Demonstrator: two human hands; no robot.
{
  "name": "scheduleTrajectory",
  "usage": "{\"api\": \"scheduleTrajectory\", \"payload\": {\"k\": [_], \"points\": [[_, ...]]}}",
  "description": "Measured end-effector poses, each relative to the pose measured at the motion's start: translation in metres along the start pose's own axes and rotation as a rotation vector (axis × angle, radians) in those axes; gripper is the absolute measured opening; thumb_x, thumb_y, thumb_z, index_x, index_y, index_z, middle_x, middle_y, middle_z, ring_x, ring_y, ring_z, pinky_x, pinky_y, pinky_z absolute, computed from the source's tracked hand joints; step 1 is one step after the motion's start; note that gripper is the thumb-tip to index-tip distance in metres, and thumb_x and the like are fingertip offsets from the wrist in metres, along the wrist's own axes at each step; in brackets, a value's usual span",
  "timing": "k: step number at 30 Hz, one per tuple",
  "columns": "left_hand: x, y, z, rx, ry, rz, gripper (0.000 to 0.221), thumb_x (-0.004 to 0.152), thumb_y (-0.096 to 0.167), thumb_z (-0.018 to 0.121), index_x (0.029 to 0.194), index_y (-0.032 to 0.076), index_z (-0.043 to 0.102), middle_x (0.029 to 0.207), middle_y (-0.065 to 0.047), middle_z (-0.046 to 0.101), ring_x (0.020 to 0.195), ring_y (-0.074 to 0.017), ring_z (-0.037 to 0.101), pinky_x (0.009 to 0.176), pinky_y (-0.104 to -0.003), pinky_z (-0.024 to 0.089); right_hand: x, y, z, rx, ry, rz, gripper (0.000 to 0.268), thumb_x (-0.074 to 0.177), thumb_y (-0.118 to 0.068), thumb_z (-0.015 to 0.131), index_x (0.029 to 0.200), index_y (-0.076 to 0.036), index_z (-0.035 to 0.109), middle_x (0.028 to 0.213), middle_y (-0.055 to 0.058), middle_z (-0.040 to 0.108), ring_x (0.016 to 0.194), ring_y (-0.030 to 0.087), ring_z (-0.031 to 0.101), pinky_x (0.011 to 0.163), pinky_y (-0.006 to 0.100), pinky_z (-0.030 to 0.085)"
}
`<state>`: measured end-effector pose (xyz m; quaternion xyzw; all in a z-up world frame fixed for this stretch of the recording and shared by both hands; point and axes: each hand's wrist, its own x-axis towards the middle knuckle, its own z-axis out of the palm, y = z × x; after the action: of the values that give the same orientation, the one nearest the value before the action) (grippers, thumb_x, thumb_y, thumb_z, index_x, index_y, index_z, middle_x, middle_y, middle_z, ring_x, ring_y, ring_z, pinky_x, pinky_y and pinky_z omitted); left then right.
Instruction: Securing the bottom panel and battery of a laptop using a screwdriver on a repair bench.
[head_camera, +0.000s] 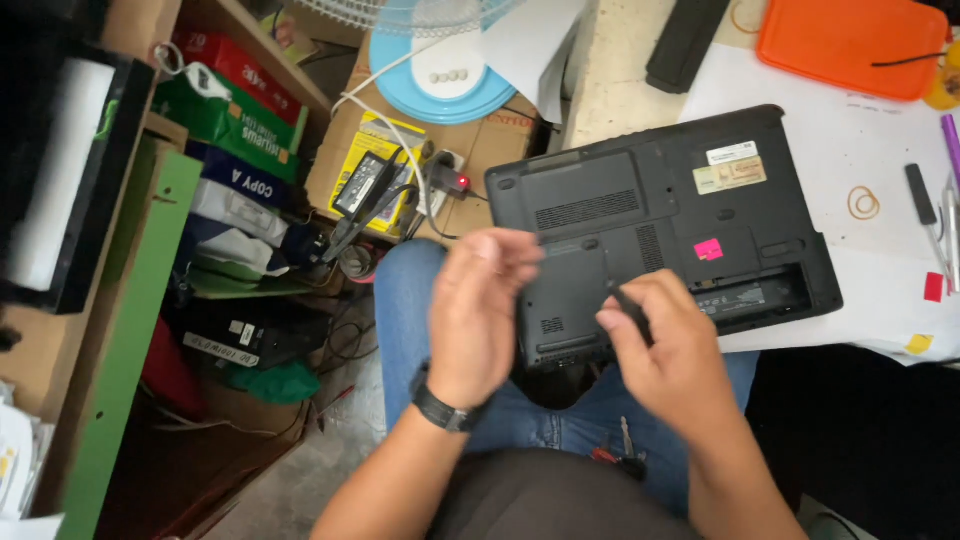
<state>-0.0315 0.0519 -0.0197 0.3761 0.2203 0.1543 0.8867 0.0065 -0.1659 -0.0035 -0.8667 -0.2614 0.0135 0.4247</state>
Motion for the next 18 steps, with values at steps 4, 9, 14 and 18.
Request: {"api": "scheduleTrajectory", "payload": {"k": [4, 9, 14, 18], "points": [[0.018, -0.008, -0.046, 0.062, 0.154, 0.102, 0.02, 0.116, 0.026, 0.067, 0.119, 0.008, 0.073, 0.114, -0.008, 0.083, 0.104, -0.0174, 0.075, 0.091, -0.028, 0.061, 0.0, 0.007, 0.005, 0.001, -0.001, 0.016, 0.013, 0.113, -0.019, 0.076, 0.111, -0.008, 0.082, 0.1, 0.008, 0.074, 0.089, 0.037, 0.078, 0.074, 0.045, 0.062], [0.018, -0.022, -0.056, 0.236, 0.129, -0.182, 0.042, 0.113, 0.032, 0.07, 0.146, 0.007, 0.067, 0.137, -0.009, 0.075, 0.115, -0.016, 0.07, 0.095, -0.027, 0.058, 0.007, -0.009, 0.022, 0.016, 0.009, 0.027, 0.011, 0.113, -0.014, 0.076, 0.114, -0.006, 0.083, 0.102, 0.01, 0.078, 0.091, 0.038, 0.079, 0.072, 0.045, 0.062], [0.016, -0.052, -0.064, 0.197, -0.056, -0.32, 0.043, 0.114, 0.032, 0.076, 0.148, 0.007, 0.073, 0.127, -0.009, 0.08, 0.113, -0.0208, 0.08, 0.093, -0.035, 0.069, 0.005, -0.017, 0.027, 0.031, -0.008, 0.053, 0.009, 0.111, -0.011, 0.078, 0.113, -0.007, 0.085, 0.098, 0.01, 0.08, 0.089, 0.041, 0.079, 0.07, 0.044, 0.06], [0.019, -0.059, -0.064, 0.151, -0.125, -0.333, 0.039, 0.113, 0.031, 0.079, 0.144, 0.007, 0.075, 0.118, -0.006, 0.08, 0.107, -0.0181, 0.081, 0.086, -0.035, 0.072, -0.013, -0.013, 0.02, 0.121, -0.026, 0.201, 0.007, 0.107, -0.009, 0.081, 0.11, -0.008, 0.087, 0.073, 0.01, 0.073, 0.076, 0.025, 0.079, 0.063, 0.038, 0.056]]}}
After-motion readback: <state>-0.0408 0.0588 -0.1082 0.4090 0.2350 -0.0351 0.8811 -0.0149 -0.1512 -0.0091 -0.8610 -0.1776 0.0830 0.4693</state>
